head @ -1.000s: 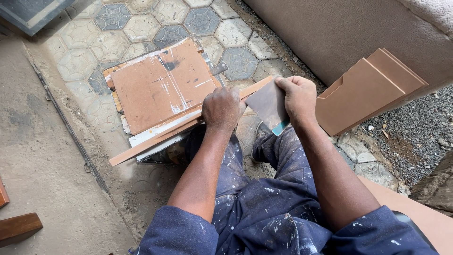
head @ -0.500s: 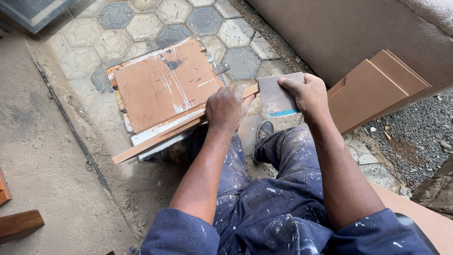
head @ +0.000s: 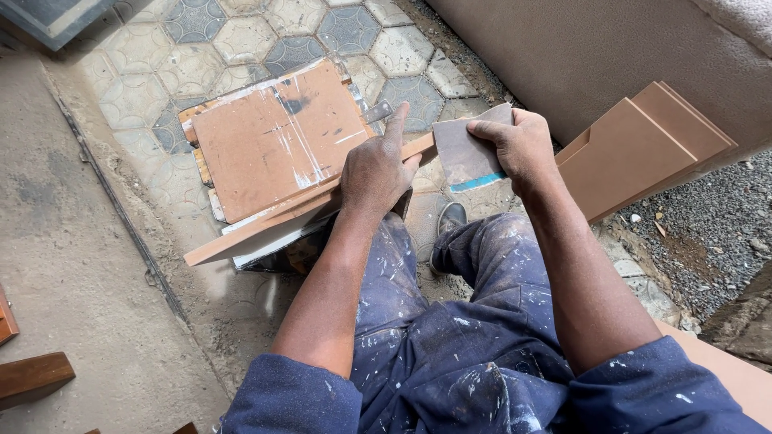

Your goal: The person sands a rectangular wooden board with a sanding block, working on the flat surface and edges. The person flips the board to sand different sides and continues smoothing the surface.

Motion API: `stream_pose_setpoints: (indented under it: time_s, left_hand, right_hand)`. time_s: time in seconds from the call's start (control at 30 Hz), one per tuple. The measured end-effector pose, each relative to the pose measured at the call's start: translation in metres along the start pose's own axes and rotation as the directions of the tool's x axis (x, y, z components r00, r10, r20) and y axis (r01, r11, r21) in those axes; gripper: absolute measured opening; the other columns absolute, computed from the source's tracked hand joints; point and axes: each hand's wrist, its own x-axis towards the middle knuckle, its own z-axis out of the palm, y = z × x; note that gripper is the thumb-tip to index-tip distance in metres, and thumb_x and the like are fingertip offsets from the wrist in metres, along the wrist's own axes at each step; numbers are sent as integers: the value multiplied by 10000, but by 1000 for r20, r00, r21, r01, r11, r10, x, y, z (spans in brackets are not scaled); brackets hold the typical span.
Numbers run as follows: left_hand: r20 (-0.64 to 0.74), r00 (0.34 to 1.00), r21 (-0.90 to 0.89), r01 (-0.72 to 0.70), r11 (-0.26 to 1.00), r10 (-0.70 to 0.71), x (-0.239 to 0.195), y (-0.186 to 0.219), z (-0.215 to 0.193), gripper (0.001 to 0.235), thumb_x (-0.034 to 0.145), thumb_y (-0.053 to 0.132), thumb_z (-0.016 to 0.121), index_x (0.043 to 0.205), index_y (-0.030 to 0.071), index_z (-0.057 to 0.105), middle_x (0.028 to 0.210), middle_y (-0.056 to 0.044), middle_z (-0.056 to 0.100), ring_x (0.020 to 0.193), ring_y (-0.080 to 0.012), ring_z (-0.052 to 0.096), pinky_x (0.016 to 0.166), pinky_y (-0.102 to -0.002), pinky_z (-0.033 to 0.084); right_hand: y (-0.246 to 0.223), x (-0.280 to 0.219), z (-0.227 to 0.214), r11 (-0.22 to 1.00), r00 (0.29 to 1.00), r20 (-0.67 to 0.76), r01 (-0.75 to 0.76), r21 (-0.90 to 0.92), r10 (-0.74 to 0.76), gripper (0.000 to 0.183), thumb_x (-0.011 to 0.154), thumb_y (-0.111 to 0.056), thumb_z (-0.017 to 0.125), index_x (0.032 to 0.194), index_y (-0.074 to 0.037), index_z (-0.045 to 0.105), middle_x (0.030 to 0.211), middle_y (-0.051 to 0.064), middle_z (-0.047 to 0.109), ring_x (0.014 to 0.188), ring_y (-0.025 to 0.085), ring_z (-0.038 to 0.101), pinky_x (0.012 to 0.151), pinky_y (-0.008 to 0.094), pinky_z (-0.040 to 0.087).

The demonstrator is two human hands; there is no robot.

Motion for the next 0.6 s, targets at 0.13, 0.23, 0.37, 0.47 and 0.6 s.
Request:
stream_pose_setpoints:
  time_s: [0.13, 0.23, 0.37, 0.47, 0.6]
  left_hand:
    - [14, 1000, -35, -18, 999, 19, -1, -3, 1, 778, 867, 185, 749, 1534, 86, 362, 947, -212, 775, 906, -413, 761, 781, -585, 601]
    - [10, 1000, -6, -11, 1000, 11, 0, -9, 6, 815, 858, 233, 780, 1552, 137, 364, 972, -165, 785, 912, -379, 766, 788, -561, 607]
    - [21, 1000, -11, -8, 1000, 9, 0, -7, 8, 809, 861, 217, 758, 1559, 160, 353, 984, -149, 788, 922, -370, 765, 804, -561, 607]
    - [11, 1000, -24, -2, 1000, 2, 0, -7, 9, 777, 870, 236, 754, 1543, 152, 372, 984, -150, 789, 925, -373, 764, 808, -567, 605]
    - [25, 1000, -17, 0, 1000, 0, 1, -9, 10, 792, 861, 215, 743, 1551, 154, 361, 1002, -143, 788, 941, -369, 760, 820, -562, 603]
  right_hand:
    - [-7, -13, 8, 1000, 997, 80, -17, -17, 18, 268, 692, -167, 888, 711, -117, 626, 588, 63, 615, 499, 134, 648, 438, 224, 491]
    - [-17, -21, 10, 999, 994, 97, -50, 2, 50, 255, 686, -169, 869, 713, -139, 617, 600, 49, 620, 500, 123, 648, 457, 211, 490]
    - [-20, -25, 8, 996, 991, 116, -79, 39, 74, 260, 683, -157, 867, 717, -121, 611, 601, 58, 623, 496, 136, 656, 460, 225, 506]
    - [-15, -22, 8, 995, 992, 98, -88, 56, 82, 265, 683, -163, 876, 718, -122, 616, 609, 62, 635, 499, 138, 668, 462, 226, 514]
    - [-22, -29, 12, 993, 988, 120, -108, 51, 101, 266, 668, -161, 874, 690, -111, 614, 586, 80, 634, 478, 149, 663, 449, 232, 507]
